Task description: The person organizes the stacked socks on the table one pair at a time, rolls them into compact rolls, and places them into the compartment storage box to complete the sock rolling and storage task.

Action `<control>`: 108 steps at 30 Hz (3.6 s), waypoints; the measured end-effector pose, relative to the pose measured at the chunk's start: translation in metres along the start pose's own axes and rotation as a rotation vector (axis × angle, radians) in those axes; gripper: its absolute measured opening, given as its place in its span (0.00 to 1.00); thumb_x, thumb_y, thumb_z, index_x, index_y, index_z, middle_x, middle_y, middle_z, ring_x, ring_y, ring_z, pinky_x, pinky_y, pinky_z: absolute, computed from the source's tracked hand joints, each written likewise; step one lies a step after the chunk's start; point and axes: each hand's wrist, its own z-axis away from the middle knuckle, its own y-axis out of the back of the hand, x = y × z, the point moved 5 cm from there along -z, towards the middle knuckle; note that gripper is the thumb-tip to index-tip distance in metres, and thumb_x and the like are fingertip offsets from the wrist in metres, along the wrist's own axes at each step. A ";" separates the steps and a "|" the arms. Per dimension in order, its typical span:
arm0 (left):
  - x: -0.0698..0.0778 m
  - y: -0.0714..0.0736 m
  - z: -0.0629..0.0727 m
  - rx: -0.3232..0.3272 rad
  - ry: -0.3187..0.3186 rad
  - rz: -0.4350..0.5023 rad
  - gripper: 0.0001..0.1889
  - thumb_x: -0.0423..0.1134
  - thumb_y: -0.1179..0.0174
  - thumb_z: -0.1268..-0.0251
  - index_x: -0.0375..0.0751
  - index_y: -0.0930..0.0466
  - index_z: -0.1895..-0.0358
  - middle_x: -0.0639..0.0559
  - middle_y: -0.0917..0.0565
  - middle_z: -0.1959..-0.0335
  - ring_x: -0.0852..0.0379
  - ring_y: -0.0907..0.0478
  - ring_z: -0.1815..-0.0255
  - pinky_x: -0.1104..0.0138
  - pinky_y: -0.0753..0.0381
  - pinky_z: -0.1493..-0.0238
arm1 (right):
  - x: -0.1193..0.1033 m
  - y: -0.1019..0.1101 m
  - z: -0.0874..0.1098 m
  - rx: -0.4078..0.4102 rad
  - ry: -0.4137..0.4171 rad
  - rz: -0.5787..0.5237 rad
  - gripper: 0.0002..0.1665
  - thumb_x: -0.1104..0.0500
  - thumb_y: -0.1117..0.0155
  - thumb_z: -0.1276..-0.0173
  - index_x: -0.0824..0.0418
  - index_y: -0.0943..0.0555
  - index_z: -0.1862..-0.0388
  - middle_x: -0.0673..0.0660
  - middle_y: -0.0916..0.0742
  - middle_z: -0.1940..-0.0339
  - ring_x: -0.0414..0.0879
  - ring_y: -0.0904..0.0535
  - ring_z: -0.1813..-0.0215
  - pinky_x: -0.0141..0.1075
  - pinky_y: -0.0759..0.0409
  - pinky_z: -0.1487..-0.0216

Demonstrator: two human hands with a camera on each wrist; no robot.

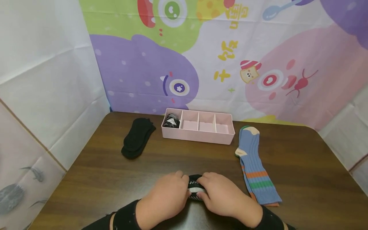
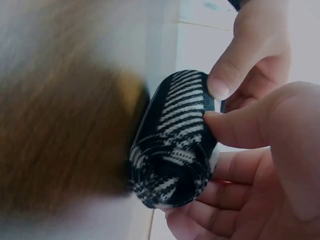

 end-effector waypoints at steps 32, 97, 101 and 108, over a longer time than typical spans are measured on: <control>-0.019 -0.017 -0.017 -0.153 -0.109 0.579 0.16 0.37 0.33 0.32 0.50 0.27 0.46 0.57 0.19 0.53 0.65 0.24 0.61 0.66 0.24 0.55 | -0.005 -0.001 0.005 -0.073 -0.013 -0.015 0.20 0.48 0.35 0.25 0.60 0.18 0.44 0.45 0.20 0.62 0.37 0.25 0.62 0.39 0.22 0.57; -0.016 -0.012 -0.018 -0.011 0.036 0.347 0.07 0.40 0.43 0.27 0.44 0.23 0.66 0.57 0.22 0.77 0.64 0.28 0.79 0.66 0.26 0.76 | 0.005 -0.001 0.003 0.189 -0.171 0.097 0.38 0.45 0.35 0.33 0.66 0.25 0.30 0.58 0.17 0.39 0.53 0.24 0.35 0.53 0.29 0.35; -0.019 -0.012 -0.018 -0.030 0.078 0.365 0.10 0.39 0.44 0.28 0.41 0.21 0.69 0.55 0.22 0.78 0.63 0.28 0.80 0.65 0.26 0.77 | 0.008 0.003 0.006 0.208 -0.292 0.213 0.41 0.35 0.34 0.34 0.67 0.23 0.39 0.59 0.17 0.50 0.55 0.22 0.45 0.52 0.24 0.44; -0.021 -0.016 -0.017 -0.086 0.108 0.359 0.13 0.43 0.48 0.25 0.43 0.21 0.69 0.57 0.23 0.78 0.61 0.28 0.79 0.63 0.26 0.75 | 0.013 -0.006 0.006 -0.008 -0.395 0.096 0.30 0.35 0.46 0.23 0.59 0.16 0.66 0.53 0.16 0.72 0.51 0.17 0.66 0.51 0.20 0.64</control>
